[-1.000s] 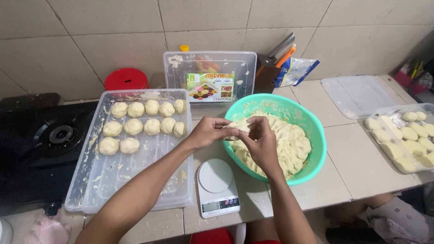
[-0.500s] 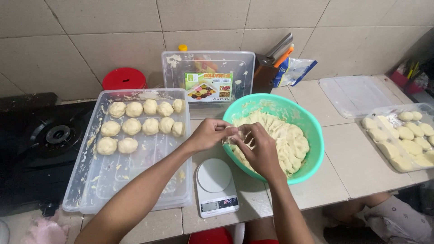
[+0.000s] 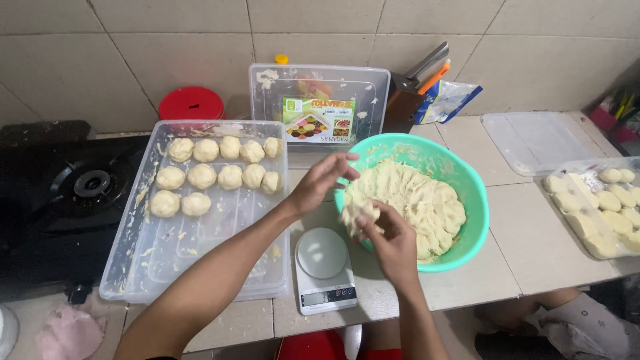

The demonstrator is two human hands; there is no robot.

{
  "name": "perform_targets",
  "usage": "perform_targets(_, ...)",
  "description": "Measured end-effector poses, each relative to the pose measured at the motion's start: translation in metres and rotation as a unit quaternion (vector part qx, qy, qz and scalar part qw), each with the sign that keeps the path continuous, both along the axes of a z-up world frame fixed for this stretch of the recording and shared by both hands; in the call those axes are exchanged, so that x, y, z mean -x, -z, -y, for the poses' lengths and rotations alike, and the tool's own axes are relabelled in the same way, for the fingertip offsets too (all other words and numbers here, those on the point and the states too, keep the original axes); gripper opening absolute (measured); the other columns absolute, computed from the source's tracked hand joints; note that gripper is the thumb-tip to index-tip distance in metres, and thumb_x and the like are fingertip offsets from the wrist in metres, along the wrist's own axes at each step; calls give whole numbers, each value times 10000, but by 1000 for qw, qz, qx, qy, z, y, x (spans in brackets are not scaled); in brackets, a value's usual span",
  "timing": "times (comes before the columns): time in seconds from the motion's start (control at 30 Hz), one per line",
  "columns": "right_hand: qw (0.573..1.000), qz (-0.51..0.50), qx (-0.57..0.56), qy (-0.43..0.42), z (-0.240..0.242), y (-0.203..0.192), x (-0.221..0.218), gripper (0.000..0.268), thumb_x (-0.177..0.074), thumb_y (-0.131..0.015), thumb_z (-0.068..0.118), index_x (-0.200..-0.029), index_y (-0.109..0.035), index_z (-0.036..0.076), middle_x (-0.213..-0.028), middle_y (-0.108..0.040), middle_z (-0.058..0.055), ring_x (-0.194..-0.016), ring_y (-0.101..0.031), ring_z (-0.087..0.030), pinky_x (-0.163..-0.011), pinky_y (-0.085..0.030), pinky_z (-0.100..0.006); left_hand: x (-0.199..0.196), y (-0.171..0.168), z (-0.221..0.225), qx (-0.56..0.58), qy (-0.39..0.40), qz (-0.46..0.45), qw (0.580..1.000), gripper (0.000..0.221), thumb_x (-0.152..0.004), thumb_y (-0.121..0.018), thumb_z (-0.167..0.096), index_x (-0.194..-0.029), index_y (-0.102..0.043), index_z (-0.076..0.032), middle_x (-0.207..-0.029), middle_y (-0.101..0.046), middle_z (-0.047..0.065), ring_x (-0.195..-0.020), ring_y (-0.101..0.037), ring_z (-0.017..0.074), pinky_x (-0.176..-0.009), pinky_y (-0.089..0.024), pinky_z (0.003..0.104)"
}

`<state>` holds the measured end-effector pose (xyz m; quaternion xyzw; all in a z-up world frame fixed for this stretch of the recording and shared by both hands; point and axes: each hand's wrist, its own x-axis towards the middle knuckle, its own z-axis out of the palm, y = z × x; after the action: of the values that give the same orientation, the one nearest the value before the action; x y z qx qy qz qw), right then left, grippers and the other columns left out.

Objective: Weighing and shaping dough into small balls and placing them in a tray.

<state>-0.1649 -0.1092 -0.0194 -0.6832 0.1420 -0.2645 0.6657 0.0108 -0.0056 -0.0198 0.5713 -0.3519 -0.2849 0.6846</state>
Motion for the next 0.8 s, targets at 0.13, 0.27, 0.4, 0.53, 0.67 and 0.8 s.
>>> perform_targets(0.13, 992, -44, -27, -119, -18, 12, 26, 485, -852, -757, 57, -1277, -524, 43, -1012, -807, -261, -755, -811, -273, -606, -724, -371, -9, 0, 2, -10, -83, -5, 997, 631, -923, -476, -592, -1326, -588, -120, -1017, -724, 57, -976, -691, 152, -829, -523, 278)
perform_targets(0.27, 969, -189, 120, -102, -29, 45, 20, 213, -905, -751, 207, -1051, -675, 73, -794, -731, -51, -685, -667, -140, -621, -539, -279, -7, 6, 1, -66, -116, 36, 990, 571, -951, -442, -563, -1296, -631, -150, -964, -744, 42, -953, -684, 158, -871, -514, 286)
perform_targets(0.4, 937, -243, 232, -99, -36, 57, 5, 325, -980, -676, 218, -1234, -675, 16, -890, -794, -216, -849, -787, -358, -688, -607, -479, -11, 16, 3, -113, -96, 79, 986, 440, -1043, -477, -529, -1273, -657, -200, -986, -778, 46, -1017, -708, 167, -946, -542, 330)
perform_targets(0.53, 928, -257, 241, -119, -41, 59, -5, 320, -1007, -626, 187, -1270, -680, 12, -920, -793, -198, -886, -782, -324, -713, -601, -435, -9, 12, 1, -130, -78, 82, 985, 468, -1048, -453, -541, -1259, -677, -189, -1006, -775, 47, -1024, -700, 173, -977, -527, 363)
perform_targets(0.67, 916, -271, 275, -109, -44, 49, -3, 383, -1025, -562, 158, -1362, -610, -19, -1055, -744, -262, -1000, -723, -391, -795, -585, -494, -7, 7, 0, -143, -55, 85, 985, 494, -1042, -441, -563, -1259, -672, -185, -1033, -767, 72, -1064, -688, 213, -1007, -511, 393)
perform_targets(0.8, 915, -229, 315, -103, -46, 16, 10, 332, -994, -553, 35, -1302, -639, -52, -993, -723, -267, -877, -762, -376, -668, -627, -430, -5, 2, -3, -142, -53, 88, 984, 485, -1041, -432, -554, -1234, -676, -182, -1018, -763, 80, -1065, -683, 224, -1004, -514, 396)
